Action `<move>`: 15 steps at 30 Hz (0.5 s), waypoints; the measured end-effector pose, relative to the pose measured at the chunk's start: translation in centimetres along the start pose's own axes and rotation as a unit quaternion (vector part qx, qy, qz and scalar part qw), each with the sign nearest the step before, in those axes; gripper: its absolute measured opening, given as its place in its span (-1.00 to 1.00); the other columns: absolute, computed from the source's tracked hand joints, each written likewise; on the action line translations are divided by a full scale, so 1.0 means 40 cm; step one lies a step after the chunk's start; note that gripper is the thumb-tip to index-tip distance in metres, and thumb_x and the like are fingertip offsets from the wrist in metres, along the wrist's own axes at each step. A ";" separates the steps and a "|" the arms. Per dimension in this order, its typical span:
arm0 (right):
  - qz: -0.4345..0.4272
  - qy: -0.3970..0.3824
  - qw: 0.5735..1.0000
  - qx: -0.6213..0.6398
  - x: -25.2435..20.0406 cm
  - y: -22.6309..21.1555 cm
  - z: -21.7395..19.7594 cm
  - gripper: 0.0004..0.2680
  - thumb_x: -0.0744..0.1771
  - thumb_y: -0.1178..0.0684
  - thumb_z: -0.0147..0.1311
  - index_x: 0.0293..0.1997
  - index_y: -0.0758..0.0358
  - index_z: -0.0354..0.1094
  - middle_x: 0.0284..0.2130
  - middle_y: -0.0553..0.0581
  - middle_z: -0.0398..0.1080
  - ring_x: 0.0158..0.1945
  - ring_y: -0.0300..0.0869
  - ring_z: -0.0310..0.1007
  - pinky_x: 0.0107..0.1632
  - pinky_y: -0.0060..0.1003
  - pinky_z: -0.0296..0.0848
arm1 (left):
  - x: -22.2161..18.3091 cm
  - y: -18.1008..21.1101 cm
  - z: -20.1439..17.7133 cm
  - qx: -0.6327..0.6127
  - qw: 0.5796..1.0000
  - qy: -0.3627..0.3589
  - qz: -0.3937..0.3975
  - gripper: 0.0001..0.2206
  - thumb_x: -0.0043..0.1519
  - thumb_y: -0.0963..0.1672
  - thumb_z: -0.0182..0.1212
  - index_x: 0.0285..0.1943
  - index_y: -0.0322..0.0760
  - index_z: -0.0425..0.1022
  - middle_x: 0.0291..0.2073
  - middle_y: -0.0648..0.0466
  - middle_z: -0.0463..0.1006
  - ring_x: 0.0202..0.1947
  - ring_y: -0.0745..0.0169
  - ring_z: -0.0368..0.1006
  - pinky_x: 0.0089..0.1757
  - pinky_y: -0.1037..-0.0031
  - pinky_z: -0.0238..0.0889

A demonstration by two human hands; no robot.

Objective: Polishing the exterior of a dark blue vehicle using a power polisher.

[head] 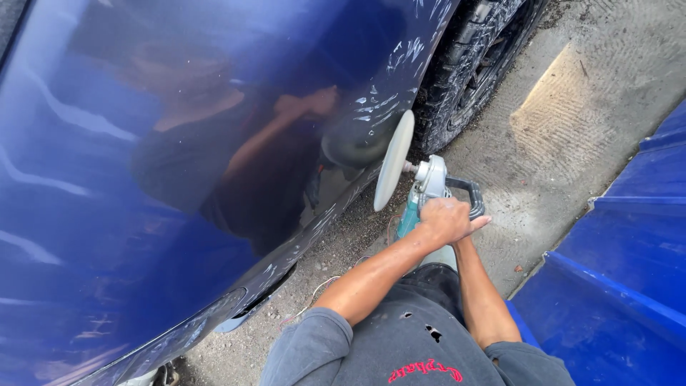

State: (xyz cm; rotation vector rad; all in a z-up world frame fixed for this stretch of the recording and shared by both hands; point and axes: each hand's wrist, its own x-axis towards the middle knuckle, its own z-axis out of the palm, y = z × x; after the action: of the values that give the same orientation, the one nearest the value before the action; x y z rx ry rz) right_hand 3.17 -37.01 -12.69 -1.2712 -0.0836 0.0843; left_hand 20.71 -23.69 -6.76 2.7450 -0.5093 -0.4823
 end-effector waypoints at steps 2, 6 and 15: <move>0.002 0.002 1.000 0.006 -0.025 0.003 0.009 -0.34 0.12 -0.24 0.26 0.25 0.35 0.16 0.08 0.20 0.38 0.18 -0.08 0.38 0.27 -0.14 0.34 | -0.040 -0.024 0.009 0.001 1.000 0.012 0.007 -0.34 0.16 0.29 -0.01 -0.43 -0.26 0.69 -0.48 -0.19 0.63 -0.41 -0.15 0.62 -0.36 0.12 0.48; 0.006 0.011 1.000 0.021 -0.074 -0.019 0.049 -0.35 0.13 -0.26 0.23 0.25 0.35 0.16 0.08 0.19 0.38 0.19 -0.08 0.37 0.28 -0.13 0.34 | -0.168 -0.069 0.010 0.024 0.996 0.076 0.042 -0.33 0.21 0.29 0.02 -0.47 -0.29 0.63 -0.52 -0.16 0.61 -0.48 -0.08 0.59 -0.40 0.19 0.44; 0.017 0.020 0.998 0.053 -0.123 -0.061 0.123 -0.37 0.16 -0.30 0.18 0.24 0.35 0.17 0.08 0.19 0.38 0.19 -0.08 0.37 0.28 -0.12 0.33 | -0.370 -0.063 -0.129 0.002 0.996 0.081 0.030 -0.35 0.21 0.24 0.07 -0.03 -0.41 0.59 -0.71 -0.15 0.53 -0.67 -0.11 0.53 -0.59 0.19 0.35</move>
State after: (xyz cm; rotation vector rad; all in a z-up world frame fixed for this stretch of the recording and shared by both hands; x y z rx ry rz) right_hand -2.21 -33.61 -8.98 -1.1672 -0.0232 0.0916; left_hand 10.35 -14.43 0.92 2.7345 -0.5505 -0.2410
